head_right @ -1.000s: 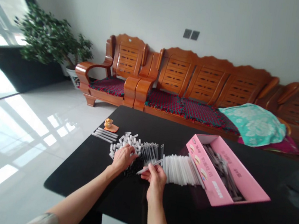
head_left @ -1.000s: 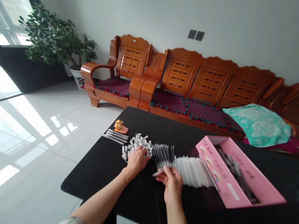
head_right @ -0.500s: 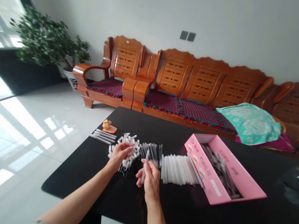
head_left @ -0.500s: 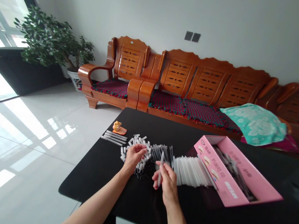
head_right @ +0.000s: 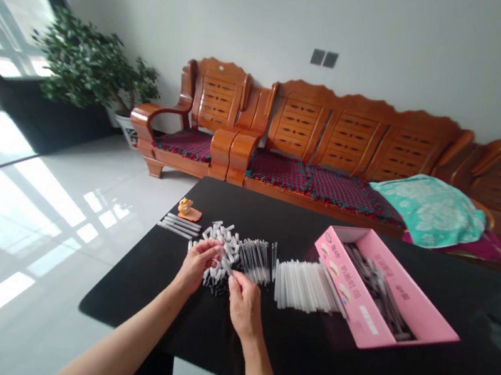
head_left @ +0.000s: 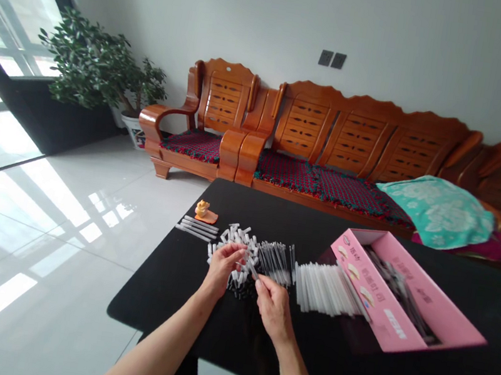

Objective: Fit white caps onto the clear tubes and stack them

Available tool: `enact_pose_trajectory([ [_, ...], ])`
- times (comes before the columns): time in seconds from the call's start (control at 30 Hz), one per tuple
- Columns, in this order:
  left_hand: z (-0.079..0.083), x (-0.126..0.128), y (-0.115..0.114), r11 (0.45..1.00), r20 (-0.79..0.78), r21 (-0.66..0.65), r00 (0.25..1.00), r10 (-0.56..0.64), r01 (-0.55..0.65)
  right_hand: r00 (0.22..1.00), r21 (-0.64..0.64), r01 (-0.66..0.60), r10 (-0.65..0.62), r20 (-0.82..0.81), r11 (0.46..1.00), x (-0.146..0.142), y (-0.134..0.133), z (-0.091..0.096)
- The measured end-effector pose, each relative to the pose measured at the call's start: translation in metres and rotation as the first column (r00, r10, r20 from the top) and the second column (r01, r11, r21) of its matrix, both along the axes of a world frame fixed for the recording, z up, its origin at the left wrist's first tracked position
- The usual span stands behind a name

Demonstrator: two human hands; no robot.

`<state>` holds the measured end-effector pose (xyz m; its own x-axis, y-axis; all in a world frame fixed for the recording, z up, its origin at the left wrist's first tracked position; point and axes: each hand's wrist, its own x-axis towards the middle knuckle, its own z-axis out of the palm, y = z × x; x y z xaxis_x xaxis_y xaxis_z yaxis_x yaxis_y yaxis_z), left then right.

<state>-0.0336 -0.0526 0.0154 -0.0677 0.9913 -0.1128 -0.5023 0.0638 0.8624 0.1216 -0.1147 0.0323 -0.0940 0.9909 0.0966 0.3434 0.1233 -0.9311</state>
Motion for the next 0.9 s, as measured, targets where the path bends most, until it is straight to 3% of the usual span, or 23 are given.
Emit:
enact_pose_trajectory([
  [0.5,-0.002,0.0,-0.005,1.0,-0.052,0.013,0.999,0.003,-0.002,0.992,-0.06,0.055,-0.062,-0.113,0.997,-0.004,-0.003,0.005],
  [0.67,0.003,0.005,-0.013,0.998,-0.094,0.058,0.996,-0.003,0.009,0.996,0.034,0.084,-0.084,0.007,0.996,-0.005,-0.004,0.008],
  [0.8,0.004,0.011,-0.015,0.996,-0.15,0.056,0.985,0.082,-0.074,0.981,0.118,0.088,-0.107,0.16,0.989,-0.009,-0.008,0.012],
  [0.9,0.003,0.016,-0.017,0.991,-0.131,0.059,0.983,0.131,-0.124,0.984,0.113,0.097,-0.113,0.14,0.989,-0.013,-0.01,0.014],
])
